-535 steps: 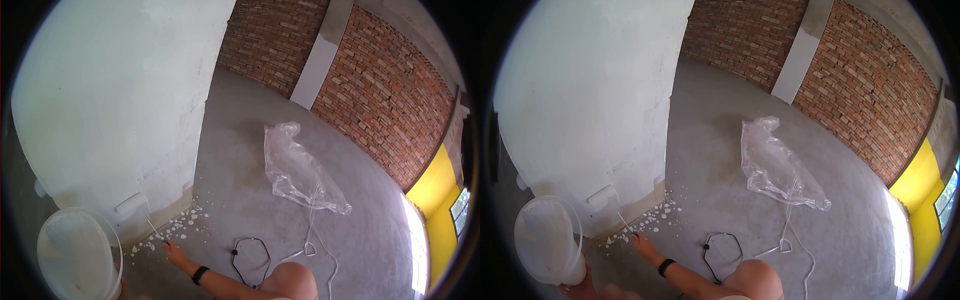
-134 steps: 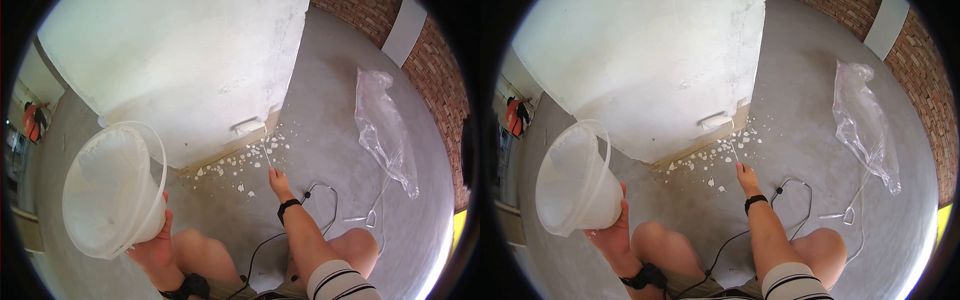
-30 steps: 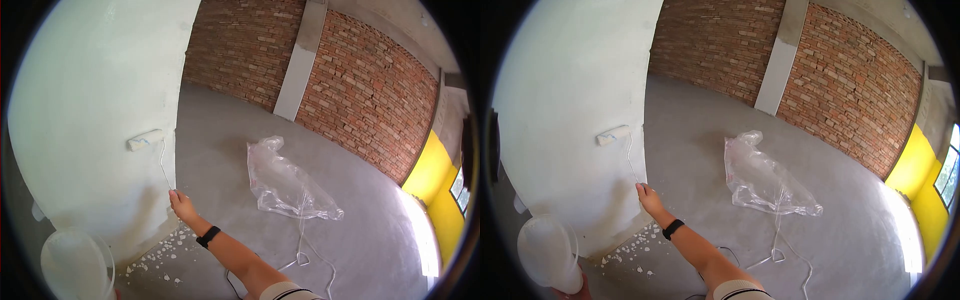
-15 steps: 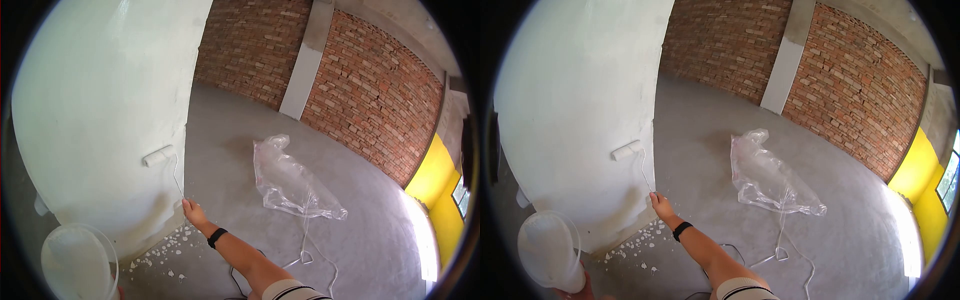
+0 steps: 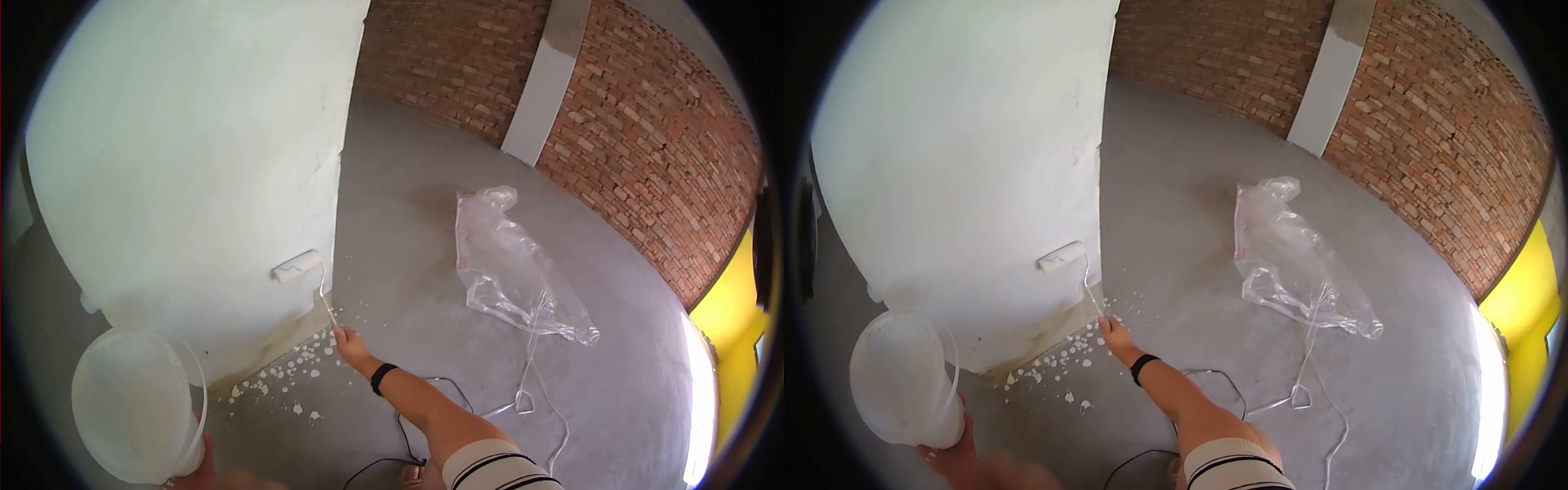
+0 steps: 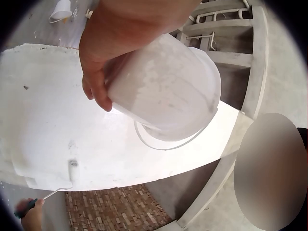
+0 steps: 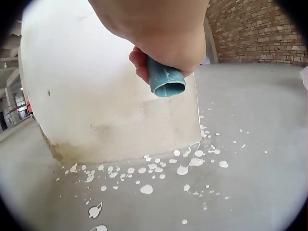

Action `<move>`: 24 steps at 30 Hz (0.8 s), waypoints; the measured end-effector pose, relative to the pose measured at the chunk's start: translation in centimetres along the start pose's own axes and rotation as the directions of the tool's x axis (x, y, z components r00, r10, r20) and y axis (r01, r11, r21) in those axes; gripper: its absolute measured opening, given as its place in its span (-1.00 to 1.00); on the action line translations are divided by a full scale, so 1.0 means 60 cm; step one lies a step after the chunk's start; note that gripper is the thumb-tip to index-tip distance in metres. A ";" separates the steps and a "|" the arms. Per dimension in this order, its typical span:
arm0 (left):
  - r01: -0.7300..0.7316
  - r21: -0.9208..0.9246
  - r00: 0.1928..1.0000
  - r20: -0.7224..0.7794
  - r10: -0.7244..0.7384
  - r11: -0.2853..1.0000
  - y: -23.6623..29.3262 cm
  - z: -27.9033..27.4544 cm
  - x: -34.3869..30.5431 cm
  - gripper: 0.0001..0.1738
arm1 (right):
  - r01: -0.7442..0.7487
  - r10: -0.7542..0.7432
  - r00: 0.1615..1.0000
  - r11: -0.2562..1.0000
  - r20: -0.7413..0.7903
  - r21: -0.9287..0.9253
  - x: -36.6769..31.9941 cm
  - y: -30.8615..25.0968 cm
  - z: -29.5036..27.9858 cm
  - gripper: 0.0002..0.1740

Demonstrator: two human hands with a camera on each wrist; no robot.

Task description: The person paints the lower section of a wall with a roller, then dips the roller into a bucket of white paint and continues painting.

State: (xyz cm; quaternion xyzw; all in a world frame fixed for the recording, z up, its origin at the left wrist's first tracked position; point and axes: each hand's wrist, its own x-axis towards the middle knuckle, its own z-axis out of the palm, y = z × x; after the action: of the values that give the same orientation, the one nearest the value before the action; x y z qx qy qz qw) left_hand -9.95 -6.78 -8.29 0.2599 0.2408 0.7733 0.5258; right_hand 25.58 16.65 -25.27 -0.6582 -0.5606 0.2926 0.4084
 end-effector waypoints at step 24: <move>0.036 -0.134 0.966 -0.248 -0.069 0.990 0.023 0.122 -0.004 -0.24 | 0.066 -0.084 0.962 0.995 0.261 0.081 -0.008 -0.004 -0.157 -0.48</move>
State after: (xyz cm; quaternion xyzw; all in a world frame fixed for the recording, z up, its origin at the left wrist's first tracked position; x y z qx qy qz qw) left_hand -6.05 -6.76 -1.96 0.1188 0.2620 0.7998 0.5269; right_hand 33.32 14.21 -20.40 -0.5767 -0.6238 0.3818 0.3641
